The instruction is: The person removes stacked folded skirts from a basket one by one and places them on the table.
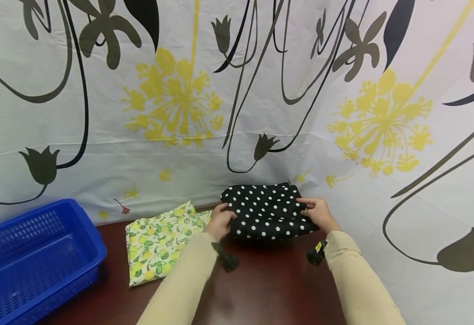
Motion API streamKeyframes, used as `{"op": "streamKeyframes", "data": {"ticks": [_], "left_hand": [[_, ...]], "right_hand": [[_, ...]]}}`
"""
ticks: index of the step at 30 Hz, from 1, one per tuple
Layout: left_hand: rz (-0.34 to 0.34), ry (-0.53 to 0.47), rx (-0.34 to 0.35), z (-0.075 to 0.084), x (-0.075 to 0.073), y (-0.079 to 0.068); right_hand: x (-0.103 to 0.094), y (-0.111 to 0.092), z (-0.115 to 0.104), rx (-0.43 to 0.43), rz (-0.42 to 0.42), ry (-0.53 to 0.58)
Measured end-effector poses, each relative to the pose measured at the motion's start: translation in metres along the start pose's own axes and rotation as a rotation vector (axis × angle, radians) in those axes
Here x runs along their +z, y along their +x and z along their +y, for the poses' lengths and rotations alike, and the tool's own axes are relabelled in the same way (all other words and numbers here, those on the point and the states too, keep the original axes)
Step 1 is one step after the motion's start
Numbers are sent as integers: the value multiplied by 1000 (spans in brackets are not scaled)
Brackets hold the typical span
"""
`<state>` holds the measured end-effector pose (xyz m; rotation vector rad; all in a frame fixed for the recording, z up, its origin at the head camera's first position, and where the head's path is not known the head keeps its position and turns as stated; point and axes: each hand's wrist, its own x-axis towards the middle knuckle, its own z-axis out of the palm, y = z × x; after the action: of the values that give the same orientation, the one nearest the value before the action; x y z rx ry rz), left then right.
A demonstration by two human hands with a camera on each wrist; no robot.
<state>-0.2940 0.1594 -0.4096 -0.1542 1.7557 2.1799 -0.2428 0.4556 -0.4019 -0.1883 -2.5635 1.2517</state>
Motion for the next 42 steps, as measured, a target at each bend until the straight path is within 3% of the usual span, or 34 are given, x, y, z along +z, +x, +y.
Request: {"op": "streamKeyframes", "data": {"ticks": [10,15,18,24,30,37,42], "left_hand": [[22,93,-13,-21,3,4],[-23,101,-49,-25,1,3],[-47,126,-69,-26,-1,5],[-43,204,-87,-31,-4,6],[-50,215,-107,-40,-10,3],[-109,232,-93,-35,-13,-1],[-151,225,-108,-25,-18,-2]], "right_hand": [[4,-2,18,80,25,44],[6,-2,22,100,41,7],[6,-4,22,108,29,-33],[12,-9,27,159,-5,-8],[20,-17,36,183,-21,-12],[18,-20,38,178,-72,-4],[8,-19,37,118,-122,-43]]}}
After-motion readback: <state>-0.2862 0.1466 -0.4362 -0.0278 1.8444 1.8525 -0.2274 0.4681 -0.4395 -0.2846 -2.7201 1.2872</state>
